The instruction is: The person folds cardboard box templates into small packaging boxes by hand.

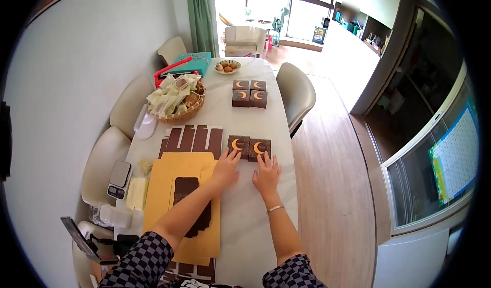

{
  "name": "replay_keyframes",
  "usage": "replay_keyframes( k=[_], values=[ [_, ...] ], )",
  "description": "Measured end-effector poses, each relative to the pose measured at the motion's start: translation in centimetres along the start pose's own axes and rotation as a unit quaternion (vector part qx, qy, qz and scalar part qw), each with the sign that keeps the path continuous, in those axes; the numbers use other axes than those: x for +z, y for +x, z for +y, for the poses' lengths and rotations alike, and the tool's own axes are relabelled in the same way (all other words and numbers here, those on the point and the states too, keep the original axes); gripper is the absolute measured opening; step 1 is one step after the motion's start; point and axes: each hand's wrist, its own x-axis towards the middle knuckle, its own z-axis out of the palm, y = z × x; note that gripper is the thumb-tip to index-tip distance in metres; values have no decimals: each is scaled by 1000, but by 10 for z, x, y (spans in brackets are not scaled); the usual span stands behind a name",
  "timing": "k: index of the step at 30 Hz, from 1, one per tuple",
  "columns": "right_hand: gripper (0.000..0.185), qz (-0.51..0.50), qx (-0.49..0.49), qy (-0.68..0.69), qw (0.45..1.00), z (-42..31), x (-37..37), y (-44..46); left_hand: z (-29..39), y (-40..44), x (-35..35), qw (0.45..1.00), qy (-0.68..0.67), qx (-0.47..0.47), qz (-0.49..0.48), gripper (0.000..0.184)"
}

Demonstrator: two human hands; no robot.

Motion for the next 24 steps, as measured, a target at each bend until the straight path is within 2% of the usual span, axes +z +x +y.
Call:
replay_keyframes(
  k=[2,3,5,8,13,17,18,22,24],
  values=[
    [66,-15,-1,20,1000,-1,-9,16,-1,11,-8,1000,-11,-2,21,80],
    [66,-16,1,22,1000,3,12,44,-20,37,-3,1000,-10,-2,18,80],
    [66,-41,6,127,991,13,22,86,-31,73,-6,999,19,-16,23,82],
    [71,-14,-28,76,997,29,49,125,-45,109,-4,1000,5,-14,11,83],
    [74,-13,-33,66,997,34,70,175,-74,159,-5,1000,3,-13,-9,84],
    [76,-43,2,60,997,32,74,195,-89,183,-2,998,60,4,-18,89],
    [75,-37,-1,71,997,32,76,197,-90,186,1,996,89,7,-19,92],
    [76,-32,-18,93,995,37,83,203,-90,189,-12,998,49,-1,-32,92],
    [76,-42,1,104,994,32,73,197,-82,177,-23,996,34,-48,-72,91]
  ],
)
